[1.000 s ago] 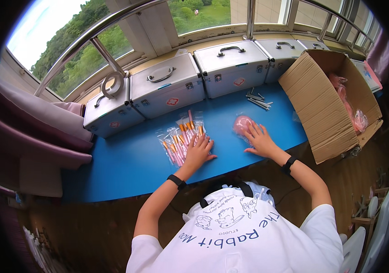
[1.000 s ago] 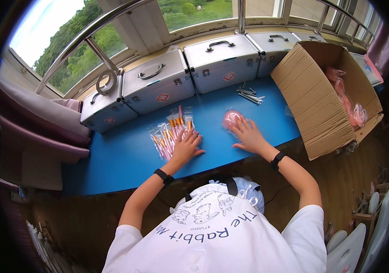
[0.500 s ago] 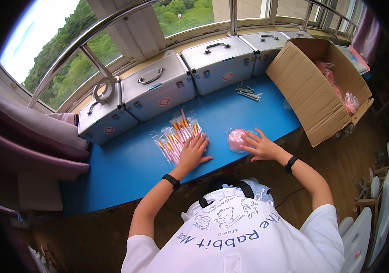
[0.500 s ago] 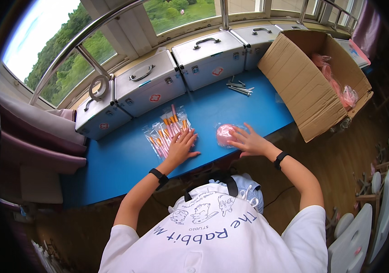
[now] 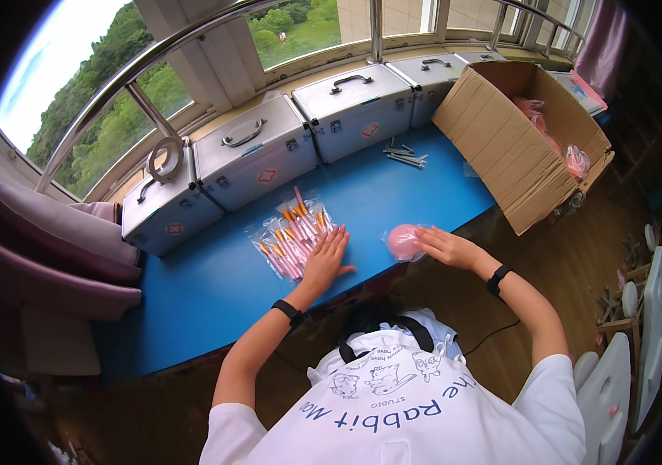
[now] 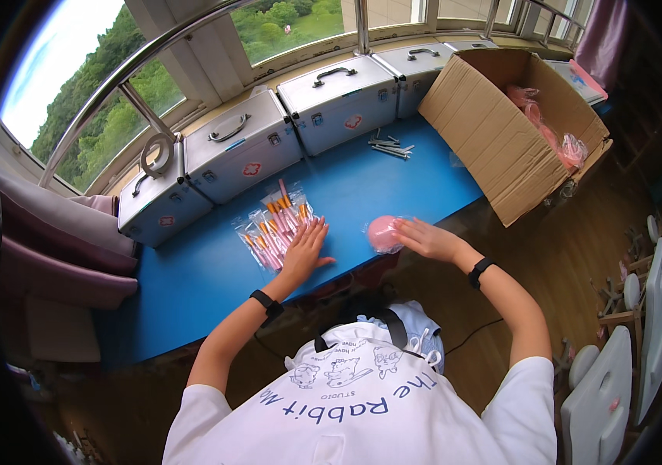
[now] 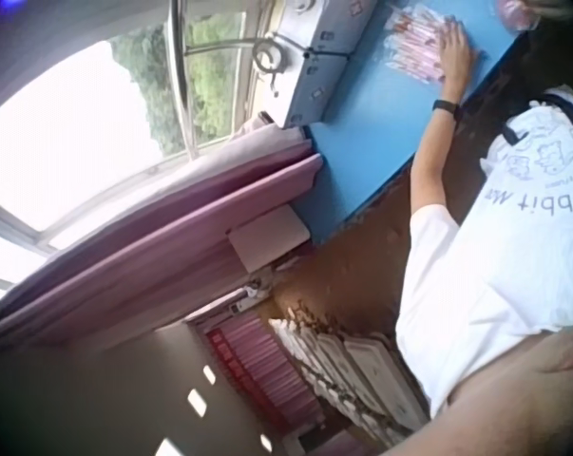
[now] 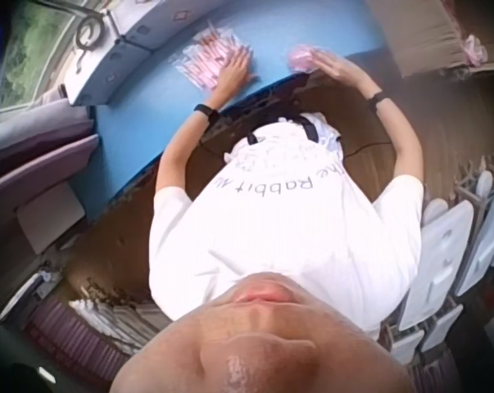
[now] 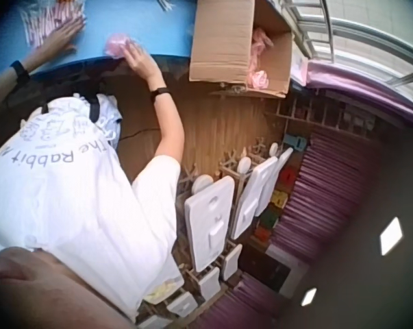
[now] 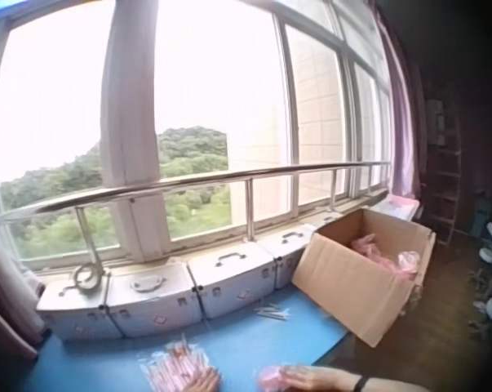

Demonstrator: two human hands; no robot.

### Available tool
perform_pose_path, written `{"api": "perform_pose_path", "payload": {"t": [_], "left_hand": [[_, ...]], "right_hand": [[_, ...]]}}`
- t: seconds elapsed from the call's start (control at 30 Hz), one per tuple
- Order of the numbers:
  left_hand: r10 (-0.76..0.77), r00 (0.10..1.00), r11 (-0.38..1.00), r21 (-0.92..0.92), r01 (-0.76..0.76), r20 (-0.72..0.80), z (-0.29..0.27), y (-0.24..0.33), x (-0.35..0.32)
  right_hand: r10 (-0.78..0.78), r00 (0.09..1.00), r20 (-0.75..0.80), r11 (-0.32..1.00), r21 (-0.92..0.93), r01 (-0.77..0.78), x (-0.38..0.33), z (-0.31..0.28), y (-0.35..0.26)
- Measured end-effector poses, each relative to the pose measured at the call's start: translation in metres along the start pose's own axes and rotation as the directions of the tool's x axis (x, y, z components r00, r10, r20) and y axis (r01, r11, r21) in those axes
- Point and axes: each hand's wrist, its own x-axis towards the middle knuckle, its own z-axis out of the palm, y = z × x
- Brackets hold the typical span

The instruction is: The person pushes and aligns several massage beds in a large room, then places a pillow on one of the beds.

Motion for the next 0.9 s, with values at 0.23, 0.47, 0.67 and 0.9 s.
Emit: {"api": "perform_pose_path", "payload": {"t": [0.23, 0.47, 0.67, 0.9], "left_hand": [[0.042, 0.995, 0.959, -0.275, -0.065, -0.086, -0.025, 0.039, -0.002], [0.093, 0.994, 0.955, -0.275, -0.107, -0.063, -0.038, 0.075, 0.009], [0.082, 0.986, 0.909, -0.396, -0.133, -0.142, -0.035, 0.113, 0.062], [-0.067, 0.95, 0.83, -0.545, -0.117, -0.305, -0.036, 0.175, 0.136]], "right_hand": [[-0.145, 0.983, -0.112, 0.989, -0.017, 0.144, 0.007, -0.014, -0.01], [-0.31, 0.932, -0.189, 0.947, 0.025, 0.32, 0.012, -0.008, 0.003], [-0.229, 0.937, -0.265, 0.952, 0.141, 0.272, -0.028, -0.039, 0.038], [0.137, 0.896, -0.423, 0.935, 0.353, 0.023, -0.099, -0.12, 0.048]]}}
